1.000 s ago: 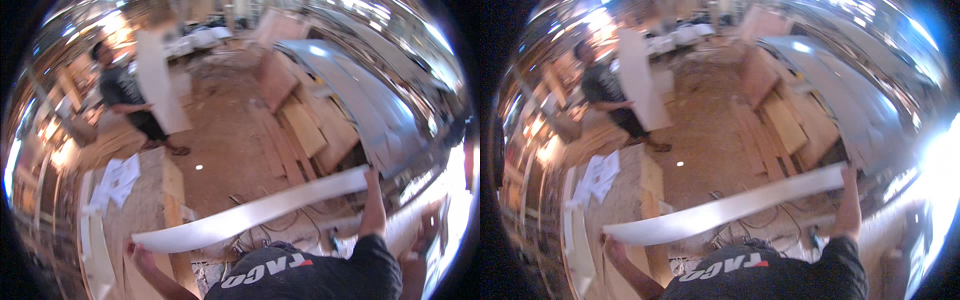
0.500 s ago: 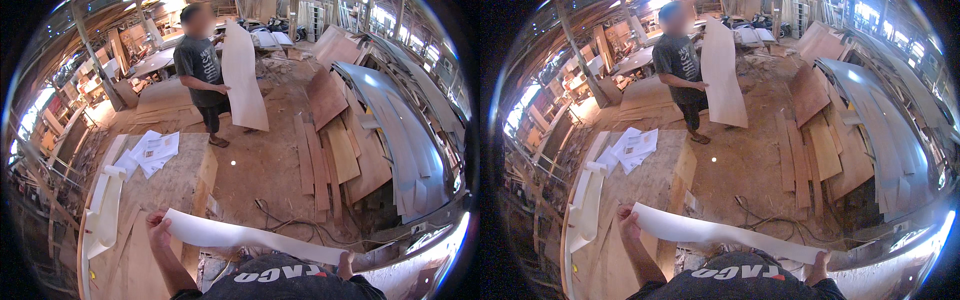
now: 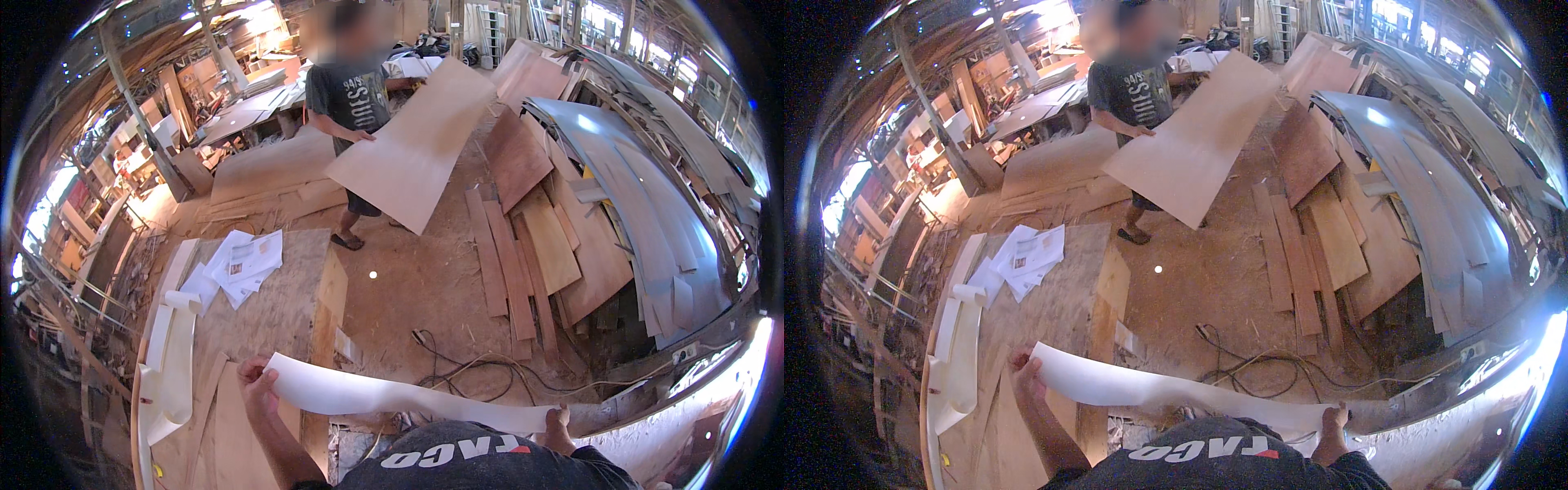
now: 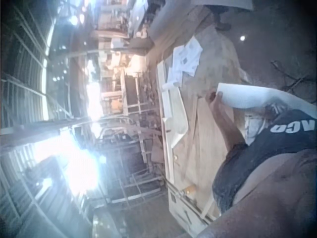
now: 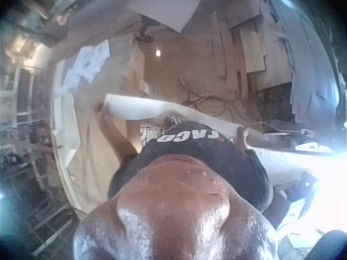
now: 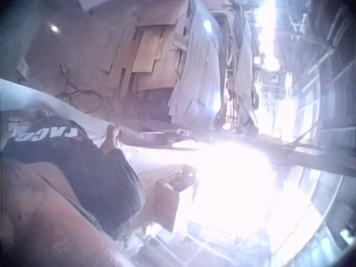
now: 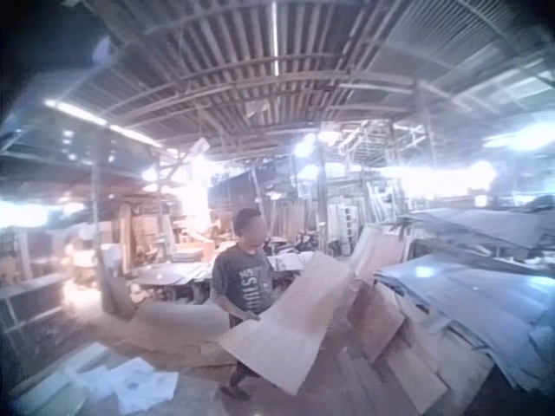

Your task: The person measures a white sheet with a tape measure and marks it with a pen, then uses a wooden straight edge and a utility knife to cut a strip. Finally, the person positions the cut strip against the edge of a large wooden panel.

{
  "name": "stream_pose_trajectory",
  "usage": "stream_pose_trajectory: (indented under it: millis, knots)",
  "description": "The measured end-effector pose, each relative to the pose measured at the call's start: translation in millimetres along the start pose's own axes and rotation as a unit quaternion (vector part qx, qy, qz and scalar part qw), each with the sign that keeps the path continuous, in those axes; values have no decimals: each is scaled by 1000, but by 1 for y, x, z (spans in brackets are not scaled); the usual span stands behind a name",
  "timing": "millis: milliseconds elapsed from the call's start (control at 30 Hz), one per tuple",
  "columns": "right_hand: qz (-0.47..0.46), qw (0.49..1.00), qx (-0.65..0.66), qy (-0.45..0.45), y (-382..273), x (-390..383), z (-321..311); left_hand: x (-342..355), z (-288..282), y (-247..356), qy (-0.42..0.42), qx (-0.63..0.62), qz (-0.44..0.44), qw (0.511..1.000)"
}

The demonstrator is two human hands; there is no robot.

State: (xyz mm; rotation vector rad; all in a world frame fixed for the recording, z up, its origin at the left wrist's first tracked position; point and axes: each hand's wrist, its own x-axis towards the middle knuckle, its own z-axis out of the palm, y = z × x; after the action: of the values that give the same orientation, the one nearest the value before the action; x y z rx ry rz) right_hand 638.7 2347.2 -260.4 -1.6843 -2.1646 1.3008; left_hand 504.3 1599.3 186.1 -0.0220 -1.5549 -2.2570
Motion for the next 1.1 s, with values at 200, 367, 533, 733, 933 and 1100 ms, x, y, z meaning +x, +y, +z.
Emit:
stream_pose_trajectory:
  millis: [200,367,533,733,933,1100]
  knots:
    - [252,861,431,-98,16,8,7,-4,-9,4,7,16,8,1000]
    - [173,934,312,-22,15,16,-11,0,2,-5,10,-20,6,1000]
    - [66,957,282,-20,0,-7,-10,5,3,-2,-8,-9,9,1000]
    - [-148,957,-247,-25,-27,-17,-10,9,16,-1,-1,-4,19,1000]
    - [-71,988,-139,-8,14,22,8,13,19,-2,-3,21,10,1000]
    - [158,949,260,-87,44,78,-11,15,36,-15,0,-17,0,1000]
